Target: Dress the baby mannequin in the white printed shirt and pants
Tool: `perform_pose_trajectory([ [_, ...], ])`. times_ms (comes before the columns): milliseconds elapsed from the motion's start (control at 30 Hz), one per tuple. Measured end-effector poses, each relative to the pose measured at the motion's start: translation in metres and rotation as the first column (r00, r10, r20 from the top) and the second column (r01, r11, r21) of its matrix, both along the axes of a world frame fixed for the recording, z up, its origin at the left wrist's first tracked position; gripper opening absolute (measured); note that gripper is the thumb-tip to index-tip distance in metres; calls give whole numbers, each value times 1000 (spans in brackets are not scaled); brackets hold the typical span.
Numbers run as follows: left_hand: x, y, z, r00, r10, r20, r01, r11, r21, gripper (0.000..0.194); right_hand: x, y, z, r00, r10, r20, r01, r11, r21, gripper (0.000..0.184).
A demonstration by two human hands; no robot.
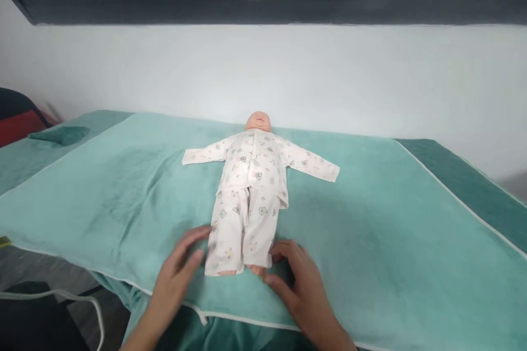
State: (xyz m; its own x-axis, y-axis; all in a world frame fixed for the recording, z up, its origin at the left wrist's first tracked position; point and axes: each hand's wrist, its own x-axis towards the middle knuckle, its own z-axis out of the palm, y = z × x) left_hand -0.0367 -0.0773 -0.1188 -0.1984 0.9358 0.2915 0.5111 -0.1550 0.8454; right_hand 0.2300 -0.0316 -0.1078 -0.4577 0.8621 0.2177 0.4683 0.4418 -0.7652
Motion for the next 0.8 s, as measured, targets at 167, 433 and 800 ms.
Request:
perform_pose_trajectory([
  [167, 47, -30, -4, 967, 97, -234, -63, 987, 150, 41, -15, -12, -8, 983, -129, 130, 117, 988, 100, 16],
  [433, 77, -12, 27, 856, 120, -502, 19, 965, 263, 26, -17, -29, 10, 958, -173, -227, 133, 974, -184, 20],
  [800, 98, -24, 33, 905, 10, -426, 148, 931, 335, 13, 1, -39, -6, 965, -228, -128, 199, 958, -205, 29],
])
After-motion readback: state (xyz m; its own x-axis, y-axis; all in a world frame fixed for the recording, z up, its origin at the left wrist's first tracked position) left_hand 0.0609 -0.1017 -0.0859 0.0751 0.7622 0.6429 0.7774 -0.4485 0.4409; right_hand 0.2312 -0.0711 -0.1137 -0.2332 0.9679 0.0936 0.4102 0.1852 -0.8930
